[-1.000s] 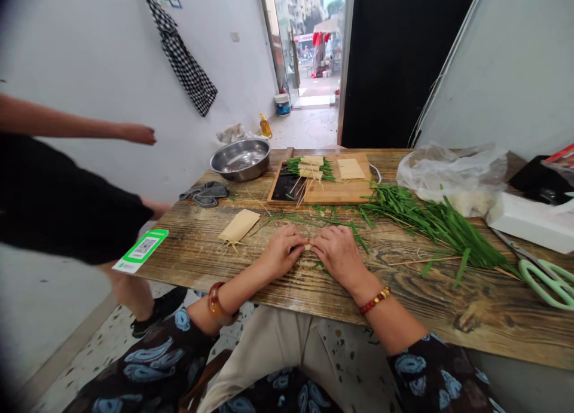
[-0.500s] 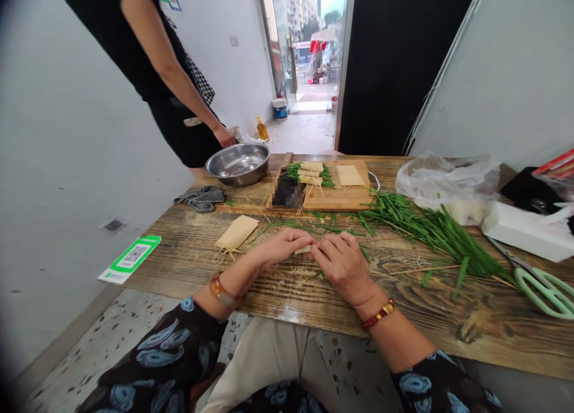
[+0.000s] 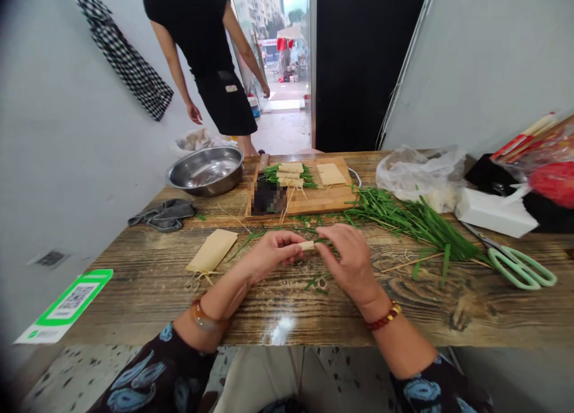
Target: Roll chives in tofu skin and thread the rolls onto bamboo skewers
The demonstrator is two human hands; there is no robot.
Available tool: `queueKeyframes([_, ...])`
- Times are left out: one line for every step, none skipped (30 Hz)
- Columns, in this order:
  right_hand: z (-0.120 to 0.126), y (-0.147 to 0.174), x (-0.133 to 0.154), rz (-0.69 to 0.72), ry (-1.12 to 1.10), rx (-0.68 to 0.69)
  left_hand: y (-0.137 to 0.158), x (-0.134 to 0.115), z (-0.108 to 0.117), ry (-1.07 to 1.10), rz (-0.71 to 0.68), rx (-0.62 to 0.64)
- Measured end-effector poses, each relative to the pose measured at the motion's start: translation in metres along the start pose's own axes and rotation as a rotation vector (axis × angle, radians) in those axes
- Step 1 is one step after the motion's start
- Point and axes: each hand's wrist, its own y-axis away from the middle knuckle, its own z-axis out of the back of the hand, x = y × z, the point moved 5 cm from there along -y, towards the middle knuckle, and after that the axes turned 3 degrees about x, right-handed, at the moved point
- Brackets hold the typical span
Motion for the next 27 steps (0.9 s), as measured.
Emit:
queueKeyframes([0.003,0.0,-0.005,-0.057,-0.036,-0.046,0.001,-0.001,0.002,-0.023,-0.008,-0.013])
queueKeyframes([0.006,0.0,-0.009,-0.105,-0.066,-0.074,0.002,-0.002,0.004,-0.051,-0.022,-0.025])
queueKeyframes([0.007,-0.001,-0.012,-0.135,-0.091,-0.08,0.003,-0.004,0.005,-0.086,-0.041,-0.037])
queueKeyframes([0.006,-0.002,-0.012,-0.145,-0.109,-0.061,0.004,-0.007,0.006,-0.127,-0.064,-0.047])
queueKeyframes([0.004,-0.003,-0.012,-0.136,-0.123,-0.022,0.005,-0.01,0.005,-0.175,-0.088,-0.055])
queueKeyframes([0.001,-0.004,-0.01,-0.117,-0.133,0.025,0.005,-0.013,0.004,-0.228,-0.113,-0.065])
queueKeyframes([-0.002,-0.004,-0.008,-0.097,-0.138,0.073,0.006,-0.016,0.003,-0.285,-0.135,-0.075])
queueKeyframes([-0.006,-0.004,-0.006,-0.08,-0.139,0.118,0.006,-0.019,0.002,-0.339,-0.157,-0.083])
queueKeyframes([-0.01,-0.004,-0.005,-0.07,-0.138,0.156,0.007,-0.021,0.0,-0.385,-0.177,-0.084])
queueKeyframes([-0.014,-0.003,-0.005,-0.067,-0.137,0.191,0.007,-0.022,-0.001,-0.417,-0.196,-0.081])
queueKeyframes([-0.018,-0.001,-0.005,-0.07,-0.139,0.218,0.007,-0.022,-0.003,-0.436,-0.214,-0.078])
queueKeyframes([-0.022,0.0,-0.005,-0.078,-0.145,0.241,0.007,-0.022,-0.004,-0.445,-0.23,-0.075])
queueKeyframes([-0.025,0.001,-0.006,-0.089,-0.155,0.259,0.006,-0.021,-0.005,-0.447,-0.24,-0.071])
queueKeyframes([-0.027,0.002,-0.008,-0.102,-0.168,0.27,0.006,-0.019,-0.006,-0.437,-0.246,-0.074])
queueKeyframes([-0.029,0.003,-0.009,-0.116,-0.18,0.272,0.005,-0.017,-0.006,-0.416,-0.246,-0.085])
queueKeyframes([-0.03,0.004,-0.01,-0.129,-0.189,0.269,0.004,-0.014,-0.005,-0.387,-0.244,-0.1])
queueKeyframes([-0.031,0.003,-0.011,-0.142,-0.192,0.261,0.003,-0.013,-0.005,-0.354,-0.243,-0.112])
queueKeyframes([-0.03,0.003,-0.011,-0.151,-0.193,0.246,0.002,-0.011,-0.004,-0.325,-0.246,-0.119])
queueKeyframes([-0.029,0.002,-0.01,-0.155,-0.192,0.228,0.002,-0.012,-0.005,-0.308,-0.254,-0.123])
queueKeyframes([-0.028,0.0,-0.009,-0.156,-0.195,0.207,0.002,-0.013,-0.005,-0.309,-0.263,-0.118])
queueKeyframes([-0.026,-0.001,-0.008,-0.155,-0.201,0.187,0.001,-0.014,-0.006,-0.322,-0.271,-0.105])
queueKeyframes([-0.025,-0.003,-0.007,-0.148,-0.21,0.172,0.001,-0.017,-0.007,-0.343,-0.272,-0.108])
queueKeyframes([-0.025,-0.004,-0.006,-0.145,-0.22,0.163,0.0,-0.018,-0.007,-0.362,-0.26,-0.094])
queueKeyframes([-0.025,-0.006,-0.007,-0.148,-0.222,0.161,-0.001,-0.018,-0.006,-0.367,-0.238,-0.101])
queueKeyframes([-0.026,-0.007,-0.008,-0.148,-0.216,0.179,-0.003,-0.018,-0.004,-0.368,-0.216,-0.114])
queueKeyframes([-0.026,-0.008,-0.009,-0.148,-0.205,0.182,-0.005,-0.018,-0.002,-0.367,-0.196,-0.122])
queueKeyframes([-0.026,-0.009,-0.01,-0.149,-0.192,0.19,-0.007,-0.017,-0.001,-0.365,-0.173,-0.122])
